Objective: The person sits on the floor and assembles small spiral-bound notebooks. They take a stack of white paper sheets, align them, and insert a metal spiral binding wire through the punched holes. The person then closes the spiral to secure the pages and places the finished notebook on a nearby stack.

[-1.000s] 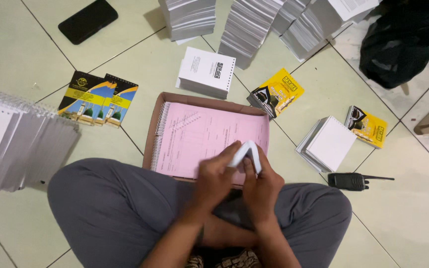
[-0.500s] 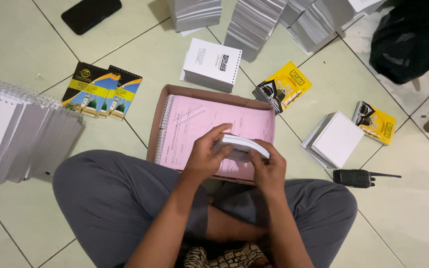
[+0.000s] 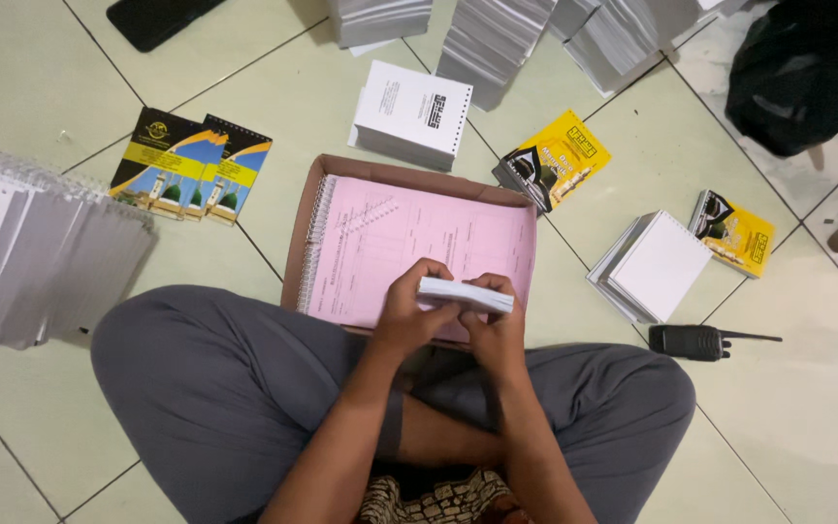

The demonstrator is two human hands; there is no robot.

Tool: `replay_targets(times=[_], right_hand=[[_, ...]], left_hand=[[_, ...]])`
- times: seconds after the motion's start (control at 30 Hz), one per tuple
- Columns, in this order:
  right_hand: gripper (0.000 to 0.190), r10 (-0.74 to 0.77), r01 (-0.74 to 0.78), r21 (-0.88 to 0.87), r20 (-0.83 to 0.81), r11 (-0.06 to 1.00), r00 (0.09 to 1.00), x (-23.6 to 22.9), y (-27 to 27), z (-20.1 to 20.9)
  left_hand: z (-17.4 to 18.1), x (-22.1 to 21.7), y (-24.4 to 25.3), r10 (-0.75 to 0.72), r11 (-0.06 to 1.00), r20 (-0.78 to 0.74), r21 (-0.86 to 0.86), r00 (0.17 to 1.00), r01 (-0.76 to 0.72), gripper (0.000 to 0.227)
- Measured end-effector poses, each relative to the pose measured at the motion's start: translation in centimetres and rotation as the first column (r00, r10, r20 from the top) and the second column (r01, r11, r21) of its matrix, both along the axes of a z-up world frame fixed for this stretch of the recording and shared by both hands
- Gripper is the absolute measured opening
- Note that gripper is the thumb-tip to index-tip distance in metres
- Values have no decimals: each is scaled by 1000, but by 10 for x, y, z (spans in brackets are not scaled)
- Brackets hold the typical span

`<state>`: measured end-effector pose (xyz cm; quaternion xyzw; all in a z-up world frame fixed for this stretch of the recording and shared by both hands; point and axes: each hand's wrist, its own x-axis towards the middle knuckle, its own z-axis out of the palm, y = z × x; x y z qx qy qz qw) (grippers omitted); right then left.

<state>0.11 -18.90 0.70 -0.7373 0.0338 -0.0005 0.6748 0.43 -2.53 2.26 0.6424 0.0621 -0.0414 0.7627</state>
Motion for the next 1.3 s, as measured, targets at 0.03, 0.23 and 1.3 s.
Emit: replay_targets(times=[0.03,0.23,1.3], right_hand=[[45,1,-1,1,0,1000,1000,0,0,4],[37,14,-14,4,12,1000,1000,1,-1,9],[34,-187,92,932,-26,352,982,-101,-260,-7]], left_hand=[[2,-3,-1,1,1000,0,1,1000,-1,39],[17,-6,0,-7,997,21,76,1000,6,24],[-50,98,-318,-859,207,126,972,495,111,53]])
